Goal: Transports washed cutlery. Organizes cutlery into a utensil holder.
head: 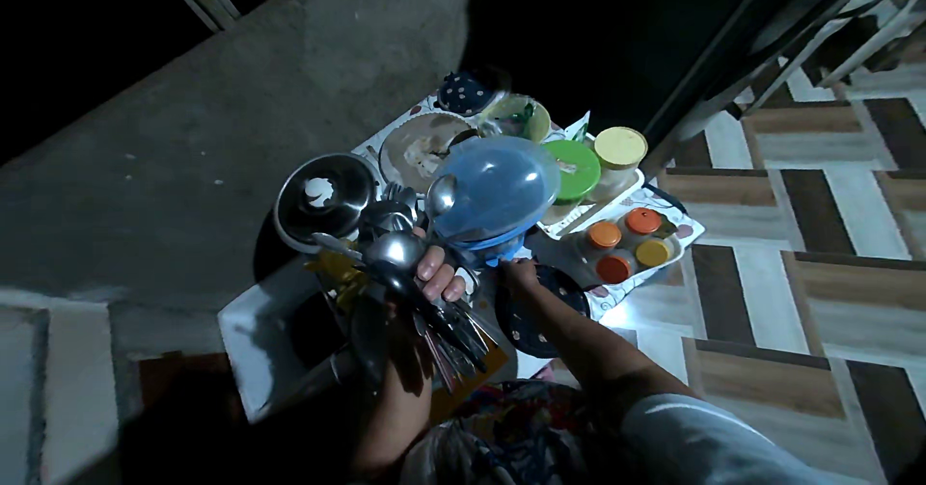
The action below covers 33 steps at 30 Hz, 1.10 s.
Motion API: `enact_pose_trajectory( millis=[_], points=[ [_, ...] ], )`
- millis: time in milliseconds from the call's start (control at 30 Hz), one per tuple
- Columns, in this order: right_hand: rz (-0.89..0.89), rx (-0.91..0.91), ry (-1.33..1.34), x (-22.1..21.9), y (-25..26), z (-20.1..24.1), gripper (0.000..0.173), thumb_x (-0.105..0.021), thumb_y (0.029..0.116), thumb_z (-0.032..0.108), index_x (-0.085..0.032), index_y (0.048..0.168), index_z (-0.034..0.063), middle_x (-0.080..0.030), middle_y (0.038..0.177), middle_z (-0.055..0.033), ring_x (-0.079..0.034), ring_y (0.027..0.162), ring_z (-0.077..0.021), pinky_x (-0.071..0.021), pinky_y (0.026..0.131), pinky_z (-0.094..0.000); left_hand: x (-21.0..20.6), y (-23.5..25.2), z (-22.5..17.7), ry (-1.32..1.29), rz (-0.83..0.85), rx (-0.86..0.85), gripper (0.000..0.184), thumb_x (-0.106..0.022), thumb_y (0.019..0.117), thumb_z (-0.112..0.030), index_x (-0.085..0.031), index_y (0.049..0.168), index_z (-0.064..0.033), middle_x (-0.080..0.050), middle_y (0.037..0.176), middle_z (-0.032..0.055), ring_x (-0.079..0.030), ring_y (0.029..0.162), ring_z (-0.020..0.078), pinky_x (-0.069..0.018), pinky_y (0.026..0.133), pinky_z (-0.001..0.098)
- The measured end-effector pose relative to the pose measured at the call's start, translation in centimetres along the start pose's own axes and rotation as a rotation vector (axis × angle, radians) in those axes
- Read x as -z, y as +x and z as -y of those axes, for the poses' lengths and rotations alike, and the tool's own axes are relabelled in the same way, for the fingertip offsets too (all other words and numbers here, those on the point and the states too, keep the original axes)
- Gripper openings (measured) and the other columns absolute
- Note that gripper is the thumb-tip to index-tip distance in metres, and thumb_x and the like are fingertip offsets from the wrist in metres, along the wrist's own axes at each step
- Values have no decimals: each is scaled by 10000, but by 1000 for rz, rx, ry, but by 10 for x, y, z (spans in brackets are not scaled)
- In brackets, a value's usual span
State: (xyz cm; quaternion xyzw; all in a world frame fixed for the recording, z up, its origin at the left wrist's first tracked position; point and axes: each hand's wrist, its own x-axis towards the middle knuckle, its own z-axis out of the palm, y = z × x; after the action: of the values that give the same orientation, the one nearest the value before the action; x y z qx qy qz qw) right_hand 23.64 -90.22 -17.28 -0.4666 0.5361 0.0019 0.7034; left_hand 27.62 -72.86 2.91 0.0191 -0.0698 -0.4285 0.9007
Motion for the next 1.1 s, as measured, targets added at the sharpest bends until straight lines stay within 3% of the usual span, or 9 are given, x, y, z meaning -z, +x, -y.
enact_pose_trajectory(
  millis=[100, 233, 333, 533, 800, 867, 967, 1033, 1100],
  points=[
    [-5, 23, -114, 3, 2, -1, 421, -633, 1020, 181, -523, 1307, -106, -615, 1209, -283, -652, 1054, -344, -553, 923, -471, 6, -6, -1, 14, 110, -35, 320, -715, 885, -178, -630, 1163, -44, -664, 765, 70, -660, 614, 212, -586, 625, 370],
    [-6, 31, -193, 7, 1, 0, 448, -647, 1017, 212, -520, 1316, -97, -615, 1218, -282, -656, 1062, -343, -552, 925, -473, 9, 4, -22, 30, 303, 209, 286, -587, 965, -251, -703, 1135, -53, -737, 819, 110, -737, 721, 259, -618, 735, 430],
    [-2, 38, -247, 7, 1, 1, 453, -647, 1017, 216, -524, 1326, -92, -614, 1233, -284, -656, 1077, -348, -551, 931, -479, 7, 2, -16, 10, 406, 202, 309, -599, 971, -234, -676, 1202, -44, -739, 856, 120, -739, 756, 251, -615, 753, 411],
    [-5, 50, -345, 10, -2, 6, 504, -659, 1011, 232, -506, 1353, -105, -590, 1293, -306, -622, 1168, -378, -511, 999, -500, 4, -6, -9, -35, 451, 215, 347, -546, 1003, -232, -638, 1282, -47, -738, 927, 121, -737, 821, 250, -606, 792, 397],
    [29, 31, -438, 17, 4, 9, 522, -675, 999, 317, -558, 1319, -79, -612, 1275, -273, -645, 1140, -351, -543, 966, -482, 19, 8, -24, 7, 408, 267, 320, -553, 989, -272, -684, 1195, -65, -745, 866, 108, -746, 771, 255, -619, 759, 423],
    [112, 63, -648, 27, 2, 14, 531, -593, 1041, 368, -566, 1323, -81, -602, 1311, -283, -626, 1190, -375, -510, 1012, -516, 26, 13, -29, 18, 425, 270, 335, -545, 1000, -292, -683, 1208, -69, -745, 881, 106, -742, 776, 252, -614, 769, 428],
    [365, 90, -957, 43, -30, 40, 407, -440, 1102, 270, -552, 1339, -41, -640, 1203, -237, -682, 1005, -307, -559, 898, -474, 32, 10, -21, 14, 396, 143, 319, -622, 967, -207, -651, 1251, -65, -730, 915, 104, -720, 744, 228, -610, 721, 376],
    [583, 177, -948, 56, -80, 72, 309, -428, 1097, 149, -550, 1323, -23, -642, 1042, -169, -648, 799, -196, -562, 757, -373, 33, 9, -14, 23, 352, 105, 316, -658, 943, -198, -657, 1239, -87, -725, 892, 76, -710, 725, 202, -601, 707, 350],
    [758, 321, -772, 66, -124, 102, 269, -408, 1091, 97, -571, 1271, -18, -670, 990, -79, -638, 765, -89, -556, 732, -282, 36, 12, -9, 1, 353, 126, 300, -619, 968, -220, -655, 1236, -92, -721, 894, 75, -708, 726, 202, -601, 704, 351]
  ],
)
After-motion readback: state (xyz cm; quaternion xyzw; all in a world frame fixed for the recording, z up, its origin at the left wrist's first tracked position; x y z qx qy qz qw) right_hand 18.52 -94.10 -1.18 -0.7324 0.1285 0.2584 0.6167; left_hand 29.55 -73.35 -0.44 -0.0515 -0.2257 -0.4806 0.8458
